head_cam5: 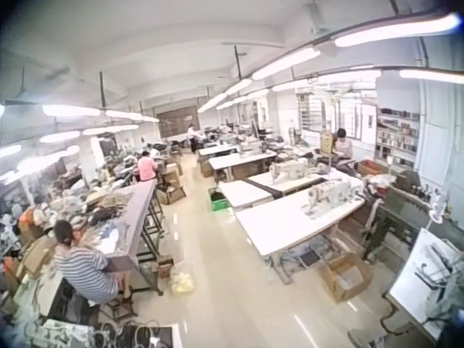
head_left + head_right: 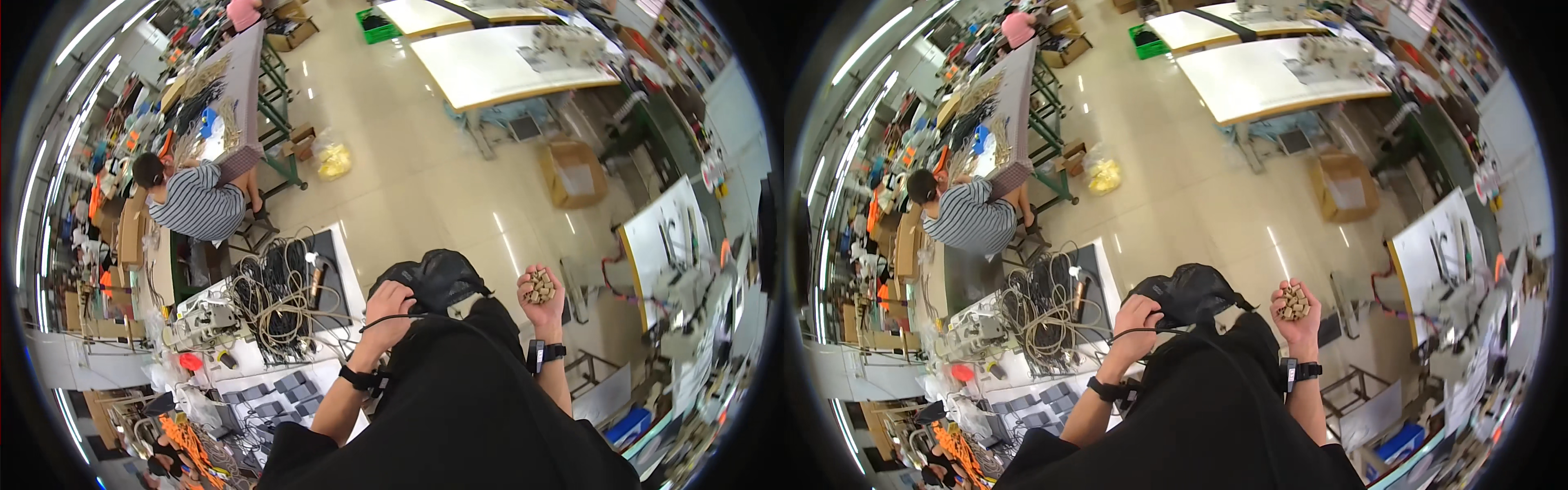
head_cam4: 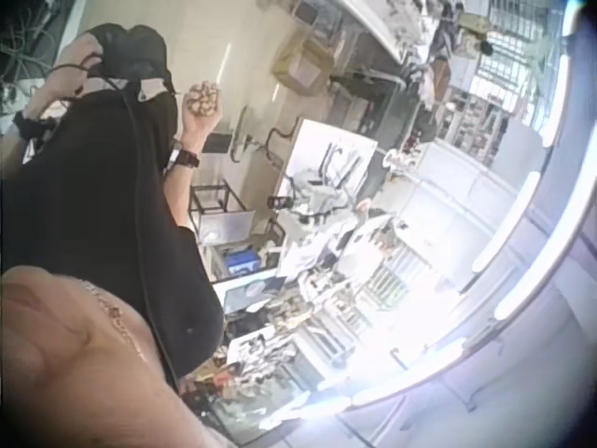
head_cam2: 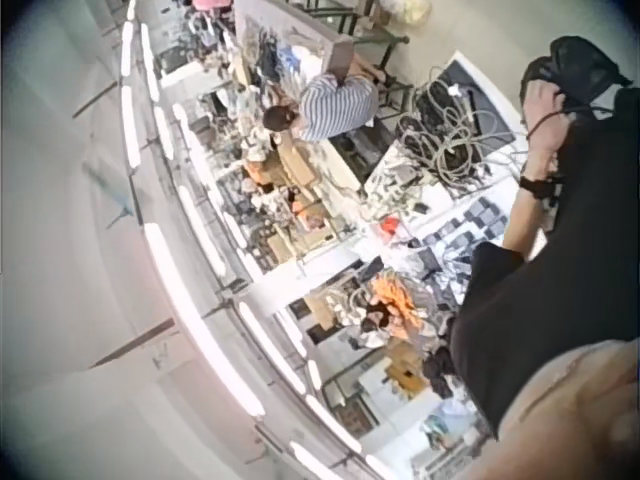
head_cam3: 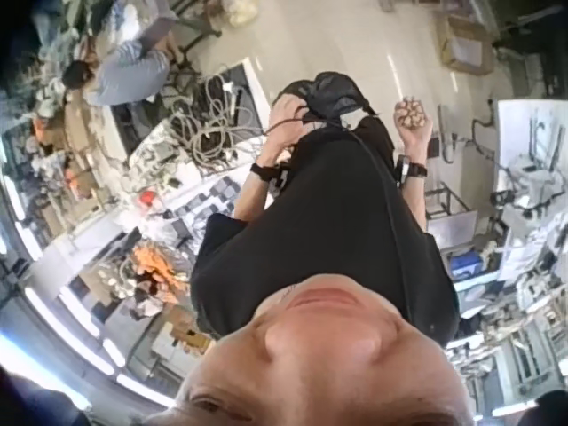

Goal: The person uses pliers to trim small cylindrical pieces from a cord at a workbench. They repeatedly pick up a piece, cut it, and place the trimmed piece on the table. Other people are working at the same table in the background.

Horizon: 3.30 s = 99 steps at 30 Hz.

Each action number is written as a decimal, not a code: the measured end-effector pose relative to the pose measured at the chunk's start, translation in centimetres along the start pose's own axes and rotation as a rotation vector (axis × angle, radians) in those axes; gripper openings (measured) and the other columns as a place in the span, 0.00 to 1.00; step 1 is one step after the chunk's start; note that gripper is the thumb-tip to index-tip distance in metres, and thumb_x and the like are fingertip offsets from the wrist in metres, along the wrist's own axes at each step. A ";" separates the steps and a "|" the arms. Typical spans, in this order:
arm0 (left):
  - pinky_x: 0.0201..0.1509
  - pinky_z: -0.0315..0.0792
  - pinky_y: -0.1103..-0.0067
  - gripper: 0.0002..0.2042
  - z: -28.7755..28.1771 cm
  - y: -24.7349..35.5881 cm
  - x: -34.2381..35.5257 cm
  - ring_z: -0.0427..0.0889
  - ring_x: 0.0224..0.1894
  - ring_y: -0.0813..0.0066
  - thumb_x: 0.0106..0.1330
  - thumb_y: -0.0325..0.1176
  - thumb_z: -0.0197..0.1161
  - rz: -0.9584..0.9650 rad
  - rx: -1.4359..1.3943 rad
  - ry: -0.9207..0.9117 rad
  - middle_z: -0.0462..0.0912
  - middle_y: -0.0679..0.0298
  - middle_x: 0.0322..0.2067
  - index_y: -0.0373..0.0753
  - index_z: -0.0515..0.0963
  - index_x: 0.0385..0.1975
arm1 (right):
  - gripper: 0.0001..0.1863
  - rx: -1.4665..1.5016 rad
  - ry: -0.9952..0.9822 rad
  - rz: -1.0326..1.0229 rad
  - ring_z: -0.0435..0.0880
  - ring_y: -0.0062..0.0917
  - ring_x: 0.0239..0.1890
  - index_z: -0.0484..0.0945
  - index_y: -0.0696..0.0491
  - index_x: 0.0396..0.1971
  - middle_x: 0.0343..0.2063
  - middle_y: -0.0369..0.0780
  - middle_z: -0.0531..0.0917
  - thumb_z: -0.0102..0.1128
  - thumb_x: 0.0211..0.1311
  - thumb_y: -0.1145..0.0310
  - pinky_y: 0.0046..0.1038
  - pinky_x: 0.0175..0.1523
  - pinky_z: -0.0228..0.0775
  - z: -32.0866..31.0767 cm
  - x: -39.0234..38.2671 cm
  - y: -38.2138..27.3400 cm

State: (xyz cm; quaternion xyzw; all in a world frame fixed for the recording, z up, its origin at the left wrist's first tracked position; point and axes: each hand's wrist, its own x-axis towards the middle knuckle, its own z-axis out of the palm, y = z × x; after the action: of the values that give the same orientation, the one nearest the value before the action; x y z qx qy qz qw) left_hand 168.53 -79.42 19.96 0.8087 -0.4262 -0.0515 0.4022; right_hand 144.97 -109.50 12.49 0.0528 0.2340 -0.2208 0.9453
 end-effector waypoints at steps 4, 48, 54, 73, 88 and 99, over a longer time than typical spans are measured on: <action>0.45 0.78 0.60 0.08 -2.4 -7.4 10.3 0.83 0.42 0.48 0.59 0.20 0.72 -0.082 0.023 0.124 0.83 0.53 0.35 0.33 0.81 0.36 | 0.12 -0.055 -0.015 0.092 0.84 0.35 0.47 0.82 0.52 0.47 0.46 0.41 0.86 0.53 0.83 0.62 0.32 0.45 0.82 8.0 12.9 0.9; 0.44 0.77 0.61 0.08 -27.6 -86.7 131.4 0.81 0.41 0.48 0.58 0.21 0.73 -0.478 0.179 0.562 0.80 0.53 0.34 0.34 0.80 0.34 | 0.14 -0.257 -0.074 0.659 0.81 0.33 0.49 0.84 0.50 0.47 0.47 0.40 0.86 0.52 0.84 0.60 0.30 0.44 0.80 81.7 166.8 20.8; 0.42 0.76 0.63 0.10 -31.2 -95.2 150.1 0.82 0.38 0.48 0.56 0.18 0.73 -0.571 0.161 0.619 0.80 0.53 0.34 0.34 0.80 0.35 | 0.13 -0.300 -0.059 0.638 0.82 0.33 0.48 0.85 0.51 0.47 0.47 0.40 0.87 0.54 0.83 0.60 0.29 0.44 0.80 95.3 187.4 22.0; 0.47 0.75 0.60 0.08 -47.8 -138.7 204.4 0.79 0.44 0.48 0.61 0.23 0.71 -0.248 -0.006 0.472 0.78 0.54 0.36 0.35 0.78 0.36 | 0.14 -0.332 -0.175 0.502 0.82 0.33 0.49 0.83 0.53 0.50 0.50 0.41 0.86 0.52 0.84 0.60 0.31 0.45 0.81 121.0 241.2 33.3; 0.44 0.75 0.64 0.09 -67.3 -161.8 232.2 0.81 0.39 0.51 0.59 0.19 0.73 -0.449 -0.012 0.909 0.80 0.54 0.34 0.32 0.79 0.36 | 0.12 -0.495 -0.197 0.819 0.81 0.33 0.50 0.82 0.52 0.50 0.49 0.39 0.84 0.53 0.84 0.61 0.31 0.46 0.79 142.5 284.5 60.6; 0.44 0.76 0.64 0.07 -88.3 -171.1 237.5 0.81 0.38 0.50 0.58 0.17 0.71 -0.678 0.441 1.314 0.80 0.52 0.32 0.30 0.79 0.33 | 0.14 -0.611 -0.250 1.160 0.82 0.34 0.50 0.85 0.52 0.51 0.51 0.41 0.87 0.54 0.83 0.61 0.33 0.45 0.81 157.2 305.9 86.8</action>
State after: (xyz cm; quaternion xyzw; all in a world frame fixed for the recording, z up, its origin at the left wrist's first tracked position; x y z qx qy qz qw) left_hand 466.97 -145.77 22.03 0.8210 0.1706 0.4051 0.3643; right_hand 491.80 -183.79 8.78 -0.1263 0.1086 0.3951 0.9034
